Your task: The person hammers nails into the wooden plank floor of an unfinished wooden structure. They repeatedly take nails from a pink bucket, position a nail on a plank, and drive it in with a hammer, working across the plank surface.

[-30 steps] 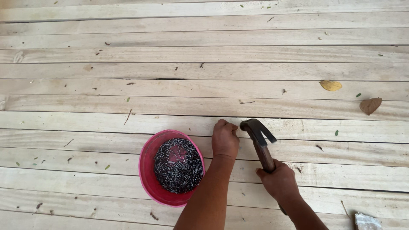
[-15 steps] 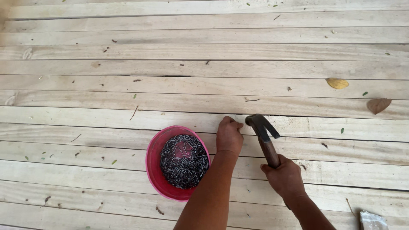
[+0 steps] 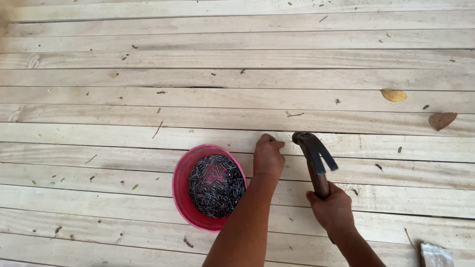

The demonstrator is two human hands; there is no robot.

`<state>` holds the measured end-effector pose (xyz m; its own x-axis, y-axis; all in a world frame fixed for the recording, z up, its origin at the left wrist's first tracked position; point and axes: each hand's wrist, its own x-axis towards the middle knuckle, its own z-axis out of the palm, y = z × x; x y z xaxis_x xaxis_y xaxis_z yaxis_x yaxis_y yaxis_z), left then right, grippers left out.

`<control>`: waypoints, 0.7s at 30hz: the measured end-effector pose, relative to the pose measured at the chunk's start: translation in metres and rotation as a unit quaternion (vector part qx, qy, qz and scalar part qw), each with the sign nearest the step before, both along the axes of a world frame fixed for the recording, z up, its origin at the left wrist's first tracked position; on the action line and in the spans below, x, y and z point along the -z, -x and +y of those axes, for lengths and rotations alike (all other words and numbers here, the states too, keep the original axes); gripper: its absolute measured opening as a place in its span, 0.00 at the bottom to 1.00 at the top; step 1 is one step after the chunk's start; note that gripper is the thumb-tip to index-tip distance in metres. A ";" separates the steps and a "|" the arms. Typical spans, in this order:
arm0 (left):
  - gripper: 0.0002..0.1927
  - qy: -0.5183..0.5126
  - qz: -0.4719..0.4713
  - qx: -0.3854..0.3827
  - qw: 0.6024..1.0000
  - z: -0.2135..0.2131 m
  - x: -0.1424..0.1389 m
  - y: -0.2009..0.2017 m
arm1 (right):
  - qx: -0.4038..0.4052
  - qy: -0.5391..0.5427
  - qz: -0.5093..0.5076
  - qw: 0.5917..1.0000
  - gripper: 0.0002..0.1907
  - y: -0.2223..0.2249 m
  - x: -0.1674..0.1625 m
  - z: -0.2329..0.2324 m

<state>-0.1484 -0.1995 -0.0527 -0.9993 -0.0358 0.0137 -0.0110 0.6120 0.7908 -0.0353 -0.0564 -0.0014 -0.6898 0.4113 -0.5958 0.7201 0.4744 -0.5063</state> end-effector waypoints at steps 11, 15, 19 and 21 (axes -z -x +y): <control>0.20 0.038 0.053 0.043 0.997 -0.005 0.012 -0.011 | 0.106 0.142 -0.094 0.980 0.15 -0.017 -0.004 -0.001; 0.20 0.055 0.067 0.061 0.994 -0.007 0.015 -0.023 | 0.115 0.093 -0.016 0.989 0.19 -0.022 -0.011 0.000; 0.21 0.078 0.044 0.054 0.994 -0.009 0.007 -0.034 | 0.172 0.222 0.026 0.959 0.20 -0.023 -0.011 0.007; 0.23 0.096 0.039 0.050 0.993 -0.013 0.001 -0.043 | 0.205 0.276 0.033 0.939 0.15 -0.026 -0.008 0.009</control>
